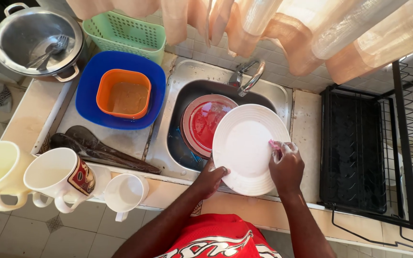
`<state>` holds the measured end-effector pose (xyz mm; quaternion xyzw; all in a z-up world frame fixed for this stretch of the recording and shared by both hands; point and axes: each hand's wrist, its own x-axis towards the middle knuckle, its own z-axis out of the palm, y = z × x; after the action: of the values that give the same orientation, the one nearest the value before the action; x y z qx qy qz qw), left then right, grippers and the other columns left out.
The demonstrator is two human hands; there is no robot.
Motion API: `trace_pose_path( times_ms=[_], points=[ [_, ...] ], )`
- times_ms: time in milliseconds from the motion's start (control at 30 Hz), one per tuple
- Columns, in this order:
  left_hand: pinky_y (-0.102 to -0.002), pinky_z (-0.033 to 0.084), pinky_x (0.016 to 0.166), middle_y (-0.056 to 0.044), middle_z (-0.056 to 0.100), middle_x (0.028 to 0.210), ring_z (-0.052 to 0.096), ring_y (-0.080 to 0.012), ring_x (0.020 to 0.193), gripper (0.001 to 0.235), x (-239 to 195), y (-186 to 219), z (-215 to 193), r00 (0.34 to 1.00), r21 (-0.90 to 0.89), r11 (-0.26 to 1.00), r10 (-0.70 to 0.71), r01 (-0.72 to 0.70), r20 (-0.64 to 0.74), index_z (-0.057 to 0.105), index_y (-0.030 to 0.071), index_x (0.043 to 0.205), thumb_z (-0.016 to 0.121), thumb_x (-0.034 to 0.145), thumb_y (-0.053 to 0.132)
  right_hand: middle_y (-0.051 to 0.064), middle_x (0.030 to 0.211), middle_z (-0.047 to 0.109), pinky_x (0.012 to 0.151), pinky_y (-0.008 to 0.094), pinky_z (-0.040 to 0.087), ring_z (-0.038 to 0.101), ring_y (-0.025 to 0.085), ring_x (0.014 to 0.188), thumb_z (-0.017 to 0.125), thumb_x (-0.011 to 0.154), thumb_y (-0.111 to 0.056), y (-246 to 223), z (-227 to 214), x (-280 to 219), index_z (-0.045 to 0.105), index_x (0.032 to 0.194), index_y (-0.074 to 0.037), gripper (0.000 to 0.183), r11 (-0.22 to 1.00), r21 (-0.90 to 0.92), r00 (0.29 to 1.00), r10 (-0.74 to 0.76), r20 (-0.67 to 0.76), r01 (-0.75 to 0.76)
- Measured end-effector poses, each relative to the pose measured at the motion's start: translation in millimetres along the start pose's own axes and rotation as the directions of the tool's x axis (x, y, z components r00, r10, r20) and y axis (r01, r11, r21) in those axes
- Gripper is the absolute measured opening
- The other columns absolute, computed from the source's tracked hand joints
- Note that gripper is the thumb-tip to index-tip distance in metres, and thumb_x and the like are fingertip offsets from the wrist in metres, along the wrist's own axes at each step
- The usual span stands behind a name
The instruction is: Washing plates and bowls in a sink using a sponge and soap
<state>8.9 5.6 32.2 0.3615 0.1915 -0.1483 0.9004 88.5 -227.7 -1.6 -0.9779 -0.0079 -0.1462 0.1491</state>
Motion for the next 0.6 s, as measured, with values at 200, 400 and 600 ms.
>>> trace_pose_path(
  times_ms=[200,400,600],
  points=[
    [-0.044,0.048,0.099,-0.020,0.060,0.112,0.058,-0.0295,0.111,0.048,1,-6,-12,0.999,0.007,0.999,-0.032,0.032,0.038,0.049,-0.003,0.124,0.060,0.077,-0.005,0.015,0.108,0.069,0.093,0.046,0.057,0.071,0.040,0.103,0.074,0.091,-0.010,9,9,17,0.079,0.112,-0.014,0.022,0.997,0.041,0.990,-0.066,-0.124,0.072],
    [-0.045,0.050,0.100,-0.026,0.063,0.112,0.062,-0.0323,0.111,0.054,23,-41,-35,0.995,-0.086,0.994,-0.056,0.064,0.087,0.049,-0.004,0.126,0.062,0.074,-0.007,0.027,0.115,0.066,0.093,0.058,0.052,0.064,0.053,0.104,0.067,0.087,-0.004,-67,-4,41,0.076,0.115,-0.005,0.029,0.935,0.190,0.952,-0.280,-0.123,0.300],
    [-0.046,0.055,0.098,-0.020,0.067,0.108,0.067,-0.0309,0.103,0.060,43,-54,-47,0.991,-0.158,0.985,-0.041,0.062,0.129,0.048,0.001,0.127,0.059,0.068,-0.007,0.015,0.114,0.069,0.093,0.045,0.056,0.069,0.040,0.105,0.068,0.084,-0.004,-111,-2,0,0.075,0.100,-0.008,0.018,0.813,0.399,0.881,-0.472,0.025,0.424]
  ],
)
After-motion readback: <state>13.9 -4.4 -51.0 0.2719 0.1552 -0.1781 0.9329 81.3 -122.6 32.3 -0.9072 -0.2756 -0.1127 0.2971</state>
